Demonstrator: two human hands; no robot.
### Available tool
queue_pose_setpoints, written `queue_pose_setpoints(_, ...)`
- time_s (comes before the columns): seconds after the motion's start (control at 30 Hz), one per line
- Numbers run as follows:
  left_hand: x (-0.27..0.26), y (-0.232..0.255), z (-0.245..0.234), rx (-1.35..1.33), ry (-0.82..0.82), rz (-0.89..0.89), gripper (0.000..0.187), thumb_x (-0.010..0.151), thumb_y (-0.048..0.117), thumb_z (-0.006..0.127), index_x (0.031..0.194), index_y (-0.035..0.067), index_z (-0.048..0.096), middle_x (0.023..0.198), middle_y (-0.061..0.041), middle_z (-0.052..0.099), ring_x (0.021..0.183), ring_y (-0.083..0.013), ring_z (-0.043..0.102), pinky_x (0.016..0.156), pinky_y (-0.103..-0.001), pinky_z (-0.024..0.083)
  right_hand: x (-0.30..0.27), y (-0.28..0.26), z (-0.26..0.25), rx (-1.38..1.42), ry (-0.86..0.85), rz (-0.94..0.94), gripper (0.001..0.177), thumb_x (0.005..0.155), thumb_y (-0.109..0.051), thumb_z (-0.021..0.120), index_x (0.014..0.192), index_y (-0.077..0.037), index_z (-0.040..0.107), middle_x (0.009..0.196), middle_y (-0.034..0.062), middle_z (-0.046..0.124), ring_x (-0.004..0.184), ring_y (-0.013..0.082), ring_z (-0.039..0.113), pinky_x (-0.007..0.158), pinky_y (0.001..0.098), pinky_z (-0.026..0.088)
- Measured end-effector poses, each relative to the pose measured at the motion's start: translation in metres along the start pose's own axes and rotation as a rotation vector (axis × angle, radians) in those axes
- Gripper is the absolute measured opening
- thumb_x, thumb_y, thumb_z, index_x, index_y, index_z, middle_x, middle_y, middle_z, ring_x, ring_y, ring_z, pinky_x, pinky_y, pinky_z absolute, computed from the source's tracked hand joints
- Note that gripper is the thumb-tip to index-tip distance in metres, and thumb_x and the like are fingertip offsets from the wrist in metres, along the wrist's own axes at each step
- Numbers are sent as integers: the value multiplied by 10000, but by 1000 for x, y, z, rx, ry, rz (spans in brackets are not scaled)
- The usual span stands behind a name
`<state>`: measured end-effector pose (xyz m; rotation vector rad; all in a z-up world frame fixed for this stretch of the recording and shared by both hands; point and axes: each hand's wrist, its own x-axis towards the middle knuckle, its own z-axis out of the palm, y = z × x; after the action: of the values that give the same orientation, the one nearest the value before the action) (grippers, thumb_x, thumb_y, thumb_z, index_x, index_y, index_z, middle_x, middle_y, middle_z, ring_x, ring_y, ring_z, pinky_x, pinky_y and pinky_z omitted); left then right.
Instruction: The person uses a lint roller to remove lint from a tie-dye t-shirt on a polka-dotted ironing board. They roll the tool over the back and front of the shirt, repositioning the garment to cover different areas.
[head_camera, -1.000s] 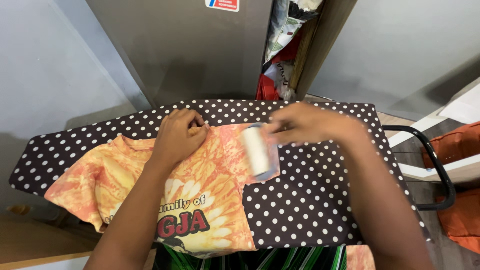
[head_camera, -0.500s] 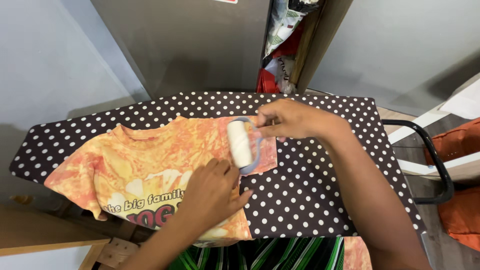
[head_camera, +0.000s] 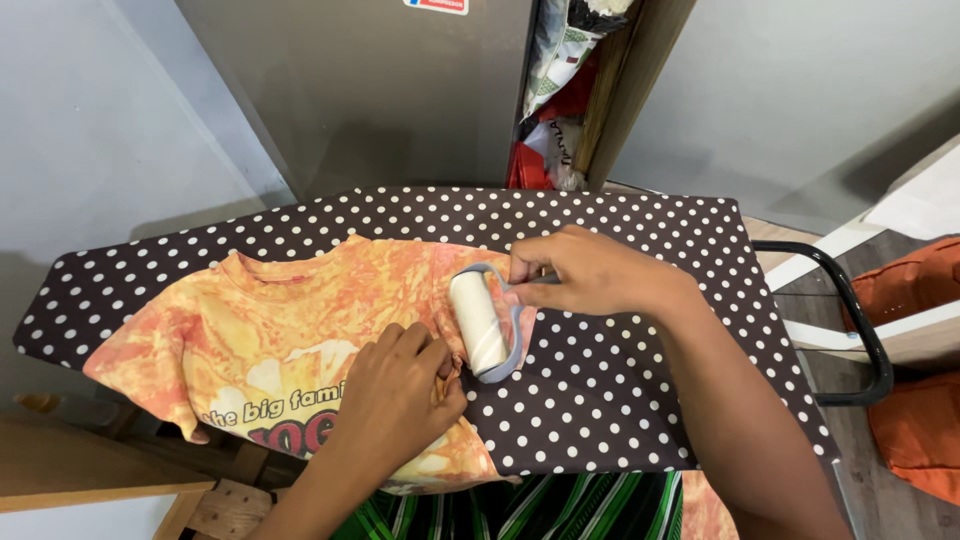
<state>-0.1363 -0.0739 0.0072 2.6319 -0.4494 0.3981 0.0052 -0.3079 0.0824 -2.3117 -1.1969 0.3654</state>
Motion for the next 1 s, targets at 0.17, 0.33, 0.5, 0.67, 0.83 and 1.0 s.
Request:
queue_pose_setpoints(0.17, -5, -4, -9, 77, -27, -9, 139, 706, 189, 719, 775, 70, 696, 812, -82, 620, 832, -276, 609, 641, -440, 486, -17, 5, -27, 21, -119, 404, 291, 894, -387, 743, 947, -102, 712, 841, 48, 754, 695, 213, 696, 641, 377, 566)
queue_pose_setpoints(0.33, -7, -11, -25, 131, -117, 18, 171, 707, 217, 728, 739, 55, 684, 801, -82, 623, 827, -276, 610, 632, -442, 478, -38, 12, -42, -43, -116, 532, 306, 874, -400, 741, 918, -98, 718, 805, 46, 744, 698, 199, 705, 620, 359, 564)
queue_pose_setpoints(0.5, -7, -15, -21, -14, -85, 26, 202, 749, 252, 740, 744, 60, 679, 796, -91, 620, 813, -281, 603, 696, -437, 482, -48, 3, -18, 204, 66, 185, 283, 912, -234, 686, 1125, -77, 585, 1042, 20, 741, 919, 153, 758, 762, 341, 604)
queue_pose_setpoints(0.67, 35, -56, -9, -229, 217, 20, 156, 915, 181, 657, 929, 26, 672, 926, -128, 622, 953, -318, 592, 839, -451, 495, -31, -12, 21, 141, 62, 41, 276, 909, -131, 675, 1157, -49, 587, 1059, 90, 752, 948, 225, 757, 783, 377, 623)
queue_pose_setpoints(0.83, 84, -98, -2, 14, 219, 155, 282, 859, 252, 713, 1043, 38, 715, 1014, -127, 660, 1014, -324, 597, 835, -482, 444, -44, -20, 26, 61, 64, 96, 219, 926, -179, 700, 1113, -81, 639, 1041, 86, 788, 916, 231, 782, 802, 378, 614)
queue_pose_setpoints(1.0, 85, -112, 0, 12, 91, 3, 221, 847, 324, 744, 939, 122, 739, 948, -42, 679, 1025, -268, 598, 899, -452, 409, -68, -17, 4, -34, 53, 145, 257, 878, -198, 736, 1108, -112, 662, 1074, 66, 792, 947, 245, 775, 806, 381, 606)
